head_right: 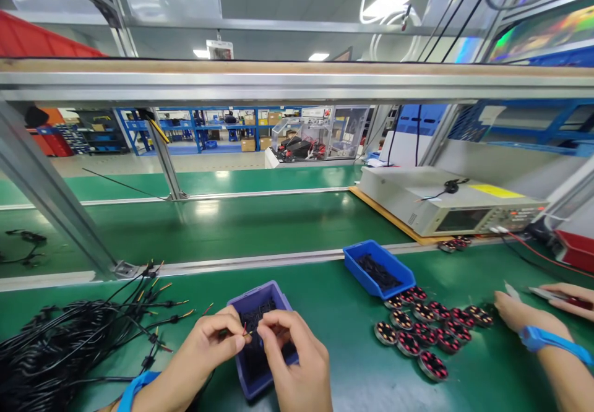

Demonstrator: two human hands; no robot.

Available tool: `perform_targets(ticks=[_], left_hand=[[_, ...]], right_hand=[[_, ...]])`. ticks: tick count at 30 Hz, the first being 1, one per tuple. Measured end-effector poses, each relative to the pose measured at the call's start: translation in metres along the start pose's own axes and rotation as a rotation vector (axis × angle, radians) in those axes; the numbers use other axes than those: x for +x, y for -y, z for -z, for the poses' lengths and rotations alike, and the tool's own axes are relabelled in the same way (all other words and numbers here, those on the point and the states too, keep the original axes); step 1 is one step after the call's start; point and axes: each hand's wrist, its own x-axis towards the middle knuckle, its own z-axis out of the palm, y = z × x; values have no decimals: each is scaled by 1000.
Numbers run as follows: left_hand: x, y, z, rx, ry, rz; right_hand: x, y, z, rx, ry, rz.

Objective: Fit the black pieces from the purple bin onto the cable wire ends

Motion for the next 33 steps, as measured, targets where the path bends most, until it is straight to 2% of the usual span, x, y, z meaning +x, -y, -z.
perform_targets(ticks=[6,12,28,33], left_hand=[[0,2,0,14,16,3],[-1,0,0,7,12,12],[0,4,1,42,-9,-15],[-1,0,0,88,-11,6]], right_hand=[[1,0,-2,9,19,0],[1,3,-3,30,-15,-3],[1,-2,-4,-45,110,77],[1,-3,0,1,57,-26]])
